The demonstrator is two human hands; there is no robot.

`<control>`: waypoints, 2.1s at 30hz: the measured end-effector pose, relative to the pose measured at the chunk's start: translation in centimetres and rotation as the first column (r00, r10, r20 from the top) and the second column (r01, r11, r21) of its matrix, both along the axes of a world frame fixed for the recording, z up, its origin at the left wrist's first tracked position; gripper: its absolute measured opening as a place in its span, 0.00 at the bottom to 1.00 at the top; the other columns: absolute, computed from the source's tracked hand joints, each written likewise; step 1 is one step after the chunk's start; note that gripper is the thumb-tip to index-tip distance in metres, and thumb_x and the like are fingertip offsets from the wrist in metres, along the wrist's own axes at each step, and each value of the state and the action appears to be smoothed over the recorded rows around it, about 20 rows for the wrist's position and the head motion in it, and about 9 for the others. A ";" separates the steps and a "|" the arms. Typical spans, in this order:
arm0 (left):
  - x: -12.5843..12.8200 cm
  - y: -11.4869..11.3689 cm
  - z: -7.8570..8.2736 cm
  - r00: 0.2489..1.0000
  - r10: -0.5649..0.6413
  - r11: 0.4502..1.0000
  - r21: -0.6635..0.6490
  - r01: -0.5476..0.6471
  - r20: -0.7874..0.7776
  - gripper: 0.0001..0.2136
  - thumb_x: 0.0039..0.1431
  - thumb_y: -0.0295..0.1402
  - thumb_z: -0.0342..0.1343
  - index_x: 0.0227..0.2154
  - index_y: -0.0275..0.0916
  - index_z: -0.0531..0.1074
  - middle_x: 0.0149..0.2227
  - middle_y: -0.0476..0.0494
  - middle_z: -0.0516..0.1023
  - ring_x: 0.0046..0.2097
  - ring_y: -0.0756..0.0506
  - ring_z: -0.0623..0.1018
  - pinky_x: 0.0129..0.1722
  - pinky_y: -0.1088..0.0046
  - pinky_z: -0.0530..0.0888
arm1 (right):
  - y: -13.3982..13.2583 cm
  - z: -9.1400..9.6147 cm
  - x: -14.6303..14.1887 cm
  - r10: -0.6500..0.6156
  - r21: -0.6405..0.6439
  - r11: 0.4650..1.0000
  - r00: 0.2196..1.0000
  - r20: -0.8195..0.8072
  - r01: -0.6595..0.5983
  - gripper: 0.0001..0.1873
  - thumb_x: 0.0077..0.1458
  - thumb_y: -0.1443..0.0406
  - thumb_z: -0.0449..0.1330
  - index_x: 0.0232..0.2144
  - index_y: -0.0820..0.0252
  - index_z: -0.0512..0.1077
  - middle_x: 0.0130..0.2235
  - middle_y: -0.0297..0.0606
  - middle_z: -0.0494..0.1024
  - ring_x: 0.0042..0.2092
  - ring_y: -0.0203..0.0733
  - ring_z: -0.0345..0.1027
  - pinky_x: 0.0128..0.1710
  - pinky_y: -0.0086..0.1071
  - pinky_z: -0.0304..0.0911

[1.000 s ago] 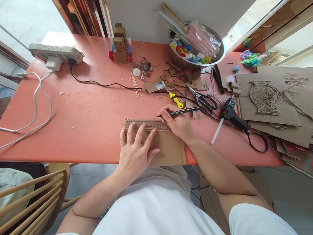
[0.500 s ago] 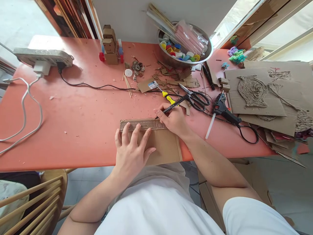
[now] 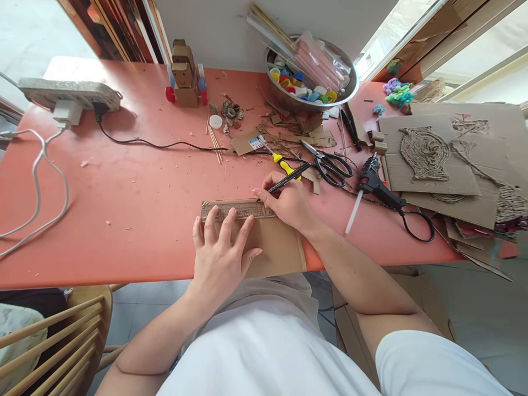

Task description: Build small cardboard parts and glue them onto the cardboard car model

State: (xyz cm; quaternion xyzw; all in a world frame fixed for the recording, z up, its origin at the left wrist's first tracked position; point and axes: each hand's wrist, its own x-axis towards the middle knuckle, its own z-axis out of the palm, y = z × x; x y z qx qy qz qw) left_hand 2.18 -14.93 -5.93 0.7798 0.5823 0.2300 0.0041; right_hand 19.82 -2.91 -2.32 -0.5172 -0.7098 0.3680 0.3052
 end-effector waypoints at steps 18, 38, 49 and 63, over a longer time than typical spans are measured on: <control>-0.1 0.1 0.1 0.999 0.001 0.999 0.050 0.001 -0.033 0.21 0.69 0.44 0.60 0.61 0.48 0.80 0.61 0.28 0.80 0.64 0.22 0.75 0.66 0.33 0.64 | 0.1 -0.1 0.1 0.011 0.019 1.000 1.000 -0.012 -0.011 0.28 0.61 0.39 0.64 0.25 0.51 0.62 0.22 0.29 0.70 0.28 0.41 0.66 0.31 0.36 0.61; 0.1 -0.1 -0.1 1.000 0.004 1.000 0.002 -0.004 0.012 0.23 0.67 0.45 0.63 0.63 0.51 0.78 0.63 0.31 0.79 0.66 0.23 0.73 0.70 0.34 0.59 | 0.1 0.0 0.3 0.013 -0.008 1.000 0.999 -0.031 -0.013 0.27 0.61 0.41 0.65 0.26 0.51 0.63 0.22 0.29 0.70 0.27 0.40 0.65 0.31 0.35 0.60; 0.1 0.1 0.0 1.000 -0.004 1.000 0.019 0.004 -0.005 0.22 0.68 0.45 0.61 0.62 0.50 0.79 0.63 0.30 0.80 0.65 0.23 0.74 0.69 0.35 0.60 | 0.2 0.0 0.6 0.010 0.020 1.000 0.992 -0.128 -0.008 0.29 0.67 0.36 0.54 0.30 0.51 0.70 0.26 0.33 0.77 0.30 0.42 0.72 0.35 0.38 0.70; -0.3 0.5 0.5 0.998 -0.007 0.997 0.080 0.013 -0.067 0.19 0.69 0.41 0.60 0.60 0.47 0.80 0.59 0.31 0.82 0.64 0.26 0.77 0.65 0.40 0.69 | -5.0 -1.8 4.2 0.029 0.345 0.932 0.974 0.223 -0.107 0.05 0.69 0.62 0.63 0.37 0.49 0.70 0.49 0.42 0.87 0.50 0.56 0.81 0.47 0.48 0.77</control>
